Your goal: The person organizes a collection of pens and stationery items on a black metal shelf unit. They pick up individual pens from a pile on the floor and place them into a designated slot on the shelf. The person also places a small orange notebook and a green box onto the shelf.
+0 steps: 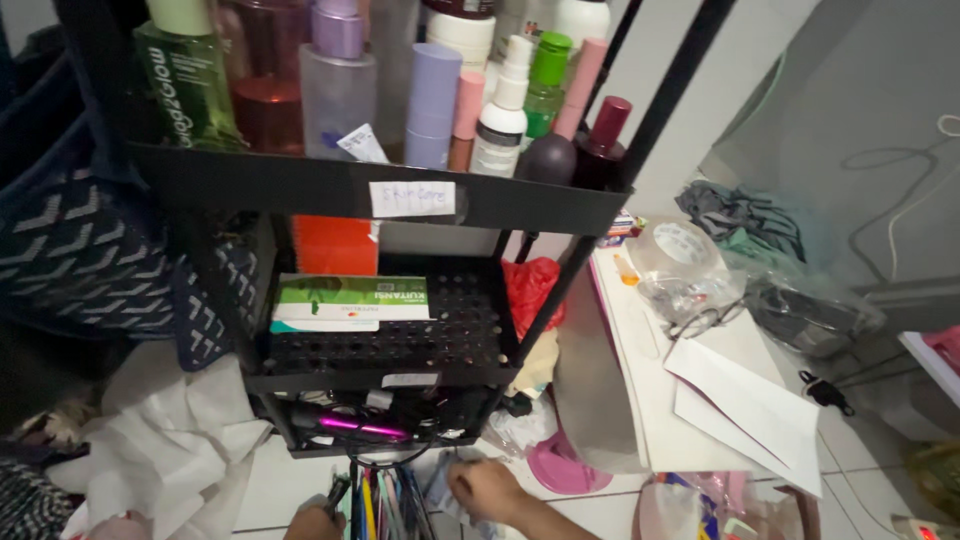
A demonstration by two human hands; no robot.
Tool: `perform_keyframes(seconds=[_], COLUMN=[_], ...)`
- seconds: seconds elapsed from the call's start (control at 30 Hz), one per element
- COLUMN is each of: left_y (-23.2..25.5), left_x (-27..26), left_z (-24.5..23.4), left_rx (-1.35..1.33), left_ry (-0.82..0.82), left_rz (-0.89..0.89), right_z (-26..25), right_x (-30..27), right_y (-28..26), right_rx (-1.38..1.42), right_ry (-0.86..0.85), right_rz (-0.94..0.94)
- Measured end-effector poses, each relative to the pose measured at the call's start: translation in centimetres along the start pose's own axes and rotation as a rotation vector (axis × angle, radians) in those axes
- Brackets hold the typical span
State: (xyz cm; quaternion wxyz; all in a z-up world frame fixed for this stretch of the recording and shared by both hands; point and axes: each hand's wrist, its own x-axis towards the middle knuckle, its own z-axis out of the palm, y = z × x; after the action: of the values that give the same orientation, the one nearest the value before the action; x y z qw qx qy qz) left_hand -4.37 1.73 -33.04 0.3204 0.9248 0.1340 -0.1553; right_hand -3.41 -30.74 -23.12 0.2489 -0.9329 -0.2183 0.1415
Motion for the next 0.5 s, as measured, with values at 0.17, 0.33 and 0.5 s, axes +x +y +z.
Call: perform_keyframes(seconds=[0.17, 0.33, 0.5], left_y=[0.2, 0.5, 0.8], left_x=[0.0, -0.4, -1.1], left_z=[0.1, -0.9, -0.8], left_rx=[0.156, 0.097, 0.137], left_ry=[-0.044, -0.055, -0.117], left_rz=[0.096, 0.04, -0.034], right_z=[-1.5, -1.2, 0.0], right_x=[-0.8, -2.0, -1.0], right_y=[0.1, 0.7, 1.8], right_rx=[-0.127, -0.295, -0.335], right_ry=[0.127, 0.038, 0.117], right_rz=[0.152, -0.067, -0.269])
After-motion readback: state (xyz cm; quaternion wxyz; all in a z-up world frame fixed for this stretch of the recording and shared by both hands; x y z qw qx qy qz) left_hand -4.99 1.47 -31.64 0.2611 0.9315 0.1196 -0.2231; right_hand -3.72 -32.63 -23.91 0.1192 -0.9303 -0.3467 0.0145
